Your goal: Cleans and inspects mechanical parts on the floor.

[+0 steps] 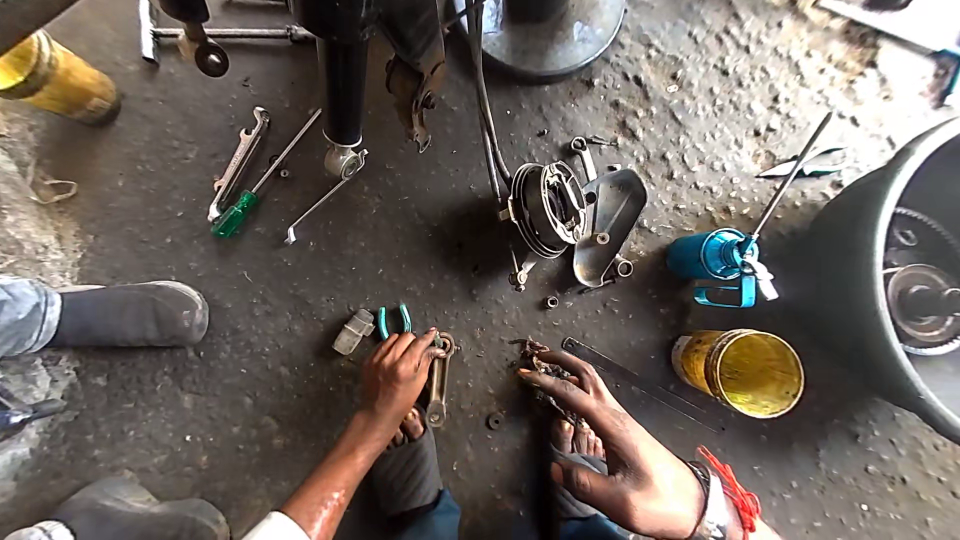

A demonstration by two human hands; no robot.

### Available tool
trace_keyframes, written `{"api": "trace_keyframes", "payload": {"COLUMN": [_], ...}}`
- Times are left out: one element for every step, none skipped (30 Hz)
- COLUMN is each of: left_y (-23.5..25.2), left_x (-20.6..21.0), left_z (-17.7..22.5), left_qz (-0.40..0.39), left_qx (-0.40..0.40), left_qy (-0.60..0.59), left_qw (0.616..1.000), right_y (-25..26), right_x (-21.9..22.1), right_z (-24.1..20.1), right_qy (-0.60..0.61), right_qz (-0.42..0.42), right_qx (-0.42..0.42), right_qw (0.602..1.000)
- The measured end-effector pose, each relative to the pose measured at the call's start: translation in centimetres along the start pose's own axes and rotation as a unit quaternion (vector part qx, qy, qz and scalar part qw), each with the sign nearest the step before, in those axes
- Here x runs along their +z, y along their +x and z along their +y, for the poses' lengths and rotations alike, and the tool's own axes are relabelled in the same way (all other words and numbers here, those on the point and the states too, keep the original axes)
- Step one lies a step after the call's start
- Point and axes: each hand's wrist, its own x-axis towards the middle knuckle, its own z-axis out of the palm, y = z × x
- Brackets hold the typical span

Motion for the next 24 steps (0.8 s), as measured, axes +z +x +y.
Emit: {"api": "trace_keyframes", "payload": {"left_y": [-0.1, -0.1, -0.2, -0.3, -0.3, -0.3, -0.3, -0.4, -0.4, -0.5, -0.5, -0.6, -0.6, -0.7, -0.7, -0.8, -0.9, -1.0, -1.2, -1.3, -1.5, -1.7, -2.0, -2.3], "left_x": [0.1, 0.2, 0.3, 0.3, 0.4, 0.5, 0.5, 0.6, 0.6, 0.6, 0.6, 0.6, 0.6, 0.6, 0.5, 0.5, 0.5, 0.5, 0.6, 0.6, 0.6, 0.6, 0.5, 0.4], "left_z": [0.0, 0.0, -0.1, 0.0, 0.0, -0.1, -0.1, -0.2, -0.3, -0.3, -0.4, -0.4, -0.4, -0.3, -0.3, -0.2, -0.2, -0.2, -0.2, -0.1, 0.0, 0.1, 0.2, 0.4], "left_qz": [0.004, 0.007, 0.010, 0.010, 0.011, 0.013, 0.014, 0.014, 0.013, 0.015, 0.017, 0.018, 0.020, 0.024, 0.027, 0.027, 0.027, 0.031, 0.036, 0.036, 0.030, 0.021, 0.013, 0.005], "left_qx": [0.004, 0.008, 0.010, 0.012, 0.014, 0.016, 0.021, 0.026, 0.033, 0.040, 0.047, 0.054, 0.061, 0.067, 0.071, 0.074, 0.076, 0.078, 0.082, 0.084, 0.086, 0.087, 0.085, 0.082], "left_qy": [0.002, 0.004, 0.004, 0.005, 0.005, 0.004, 0.003, 0.002, 0.002, 0.003, 0.003, 0.004, 0.004, 0.005, 0.007, 0.010, 0.014, 0.017, 0.019, 0.021, 0.023, 0.024, 0.025, 0.027], "left_qw": [1.000, 1.000, 1.000, 1.000, 1.000, 1.000, 1.000, 1.000, 0.999, 0.999, 0.999, 0.998, 0.998, 0.997, 0.997, 0.997, 0.997, 0.996, 0.996, 0.996, 0.996, 0.996, 0.996, 0.996], "right_y": [0.1, 0.2, 0.3, 0.3, 0.3, 0.3, 0.3, 0.3, 0.3, 0.2, 0.3, 0.3, 0.3, 0.3, 0.2, 0.2, 0.2, 0.2, 0.2, 0.2, 0.2, 0.2, 0.2, 0.2], "right_x": [0.0, -0.1, 0.0, 0.0, 0.1, 0.1, 0.2, 0.2, 0.2, 0.1, 0.1, 0.0, -0.1, -0.1, -0.1, -0.1, -0.1, 0.0, 0.0, 0.0, 0.0, 0.0, -0.1, -0.1], "right_z": [-0.1, -0.2, -0.3, -0.3, -0.3, -0.3, -0.3, -0.2, -0.2, -0.2, -0.2, -0.2, -0.2, -0.2, -0.3, -0.3, -0.2, -0.2, -0.2, -0.1, -0.1, -0.1, -0.1, -0.1], "right_qy": [-0.002, -0.004, -0.009, -0.014, -0.019, -0.023, -0.025, -0.028, -0.027, -0.028, -0.030, -0.033, -0.034, -0.035, -0.036, -0.036, -0.039, -0.038, -0.038, -0.038, -0.038, -0.038, -0.039, -0.039], "right_qz": [-0.001, -0.003, -0.004, -0.006, -0.008, -0.006, -0.004, -0.002, -0.002, 0.000, 0.002, 0.003, 0.002, 0.001, 0.001, 0.000, 0.001, 0.002, 0.004, 0.004, 0.002, 0.003, 0.004, 0.005], "right_qx": [0.002, 0.005, 0.008, 0.013, 0.018, 0.020, 0.020, 0.019, 0.020, 0.019, 0.018, 0.019, 0.023, 0.028, 0.031, 0.032, 0.032, 0.031, 0.029, 0.027, 0.025, 0.023, 0.021, 0.020], "right_qw": [1.000, 1.000, 1.000, 1.000, 1.000, 1.000, 0.999, 0.999, 0.999, 0.999, 0.999, 0.999, 0.999, 0.999, 0.999, 0.999, 0.999, 0.999, 0.999, 0.999, 0.999, 0.999, 0.999, 0.999]}}
